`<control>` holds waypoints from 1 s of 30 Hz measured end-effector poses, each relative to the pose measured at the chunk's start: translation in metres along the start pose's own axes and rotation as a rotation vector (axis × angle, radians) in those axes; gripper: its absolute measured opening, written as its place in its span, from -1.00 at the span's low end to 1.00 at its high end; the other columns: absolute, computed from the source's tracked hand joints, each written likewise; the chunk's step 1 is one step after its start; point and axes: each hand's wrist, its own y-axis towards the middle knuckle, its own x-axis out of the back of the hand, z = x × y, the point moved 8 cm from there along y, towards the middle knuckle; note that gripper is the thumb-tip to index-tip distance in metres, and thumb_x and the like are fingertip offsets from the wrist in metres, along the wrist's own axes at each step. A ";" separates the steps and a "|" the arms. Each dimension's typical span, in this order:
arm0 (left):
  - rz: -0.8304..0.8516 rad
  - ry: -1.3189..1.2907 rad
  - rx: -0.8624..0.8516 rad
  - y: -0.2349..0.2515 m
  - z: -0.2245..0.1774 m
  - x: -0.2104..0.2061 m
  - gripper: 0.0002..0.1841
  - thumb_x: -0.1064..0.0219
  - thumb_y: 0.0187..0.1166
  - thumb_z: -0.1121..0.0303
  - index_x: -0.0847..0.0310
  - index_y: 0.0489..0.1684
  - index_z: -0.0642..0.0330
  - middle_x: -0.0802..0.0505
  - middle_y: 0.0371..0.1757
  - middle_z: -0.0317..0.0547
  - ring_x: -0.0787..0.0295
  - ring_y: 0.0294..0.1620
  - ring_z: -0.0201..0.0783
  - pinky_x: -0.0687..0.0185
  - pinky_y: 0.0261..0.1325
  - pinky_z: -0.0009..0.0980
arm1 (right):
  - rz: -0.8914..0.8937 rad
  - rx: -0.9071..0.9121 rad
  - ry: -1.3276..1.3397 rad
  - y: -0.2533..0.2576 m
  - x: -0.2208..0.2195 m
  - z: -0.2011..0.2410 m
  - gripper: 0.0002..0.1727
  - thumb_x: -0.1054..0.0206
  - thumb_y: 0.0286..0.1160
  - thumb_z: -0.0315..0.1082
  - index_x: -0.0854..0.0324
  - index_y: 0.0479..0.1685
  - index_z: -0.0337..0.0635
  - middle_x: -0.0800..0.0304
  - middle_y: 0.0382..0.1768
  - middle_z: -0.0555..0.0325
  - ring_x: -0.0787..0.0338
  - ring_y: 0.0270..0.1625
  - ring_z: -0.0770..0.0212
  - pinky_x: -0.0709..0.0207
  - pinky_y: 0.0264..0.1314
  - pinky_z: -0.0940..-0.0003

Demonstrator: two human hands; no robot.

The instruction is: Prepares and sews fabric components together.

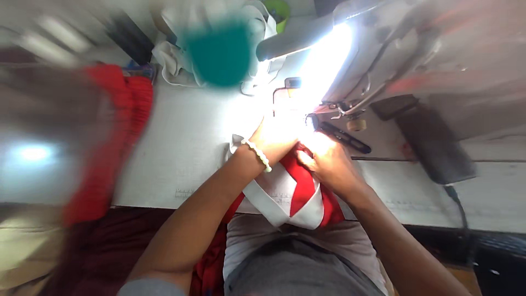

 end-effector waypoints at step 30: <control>-0.544 -0.136 0.138 -0.049 -0.021 -0.046 -0.72 -0.23 0.67 0.27 -0.87 0.13 -0.01 -0.82 0.40 -0.23 -0.68 0.46 -0.08 -0.46 0.38 0.02 | -0.148 0.403 -0.094 -0.023 0.008 -0.013 -0.73 -0.25 0.60 -0.35 -0.91 -0.12 -0.14 -0.91 -0.09 0.02 -0.81 0.09 -0.06 -0.60 0.20 0.02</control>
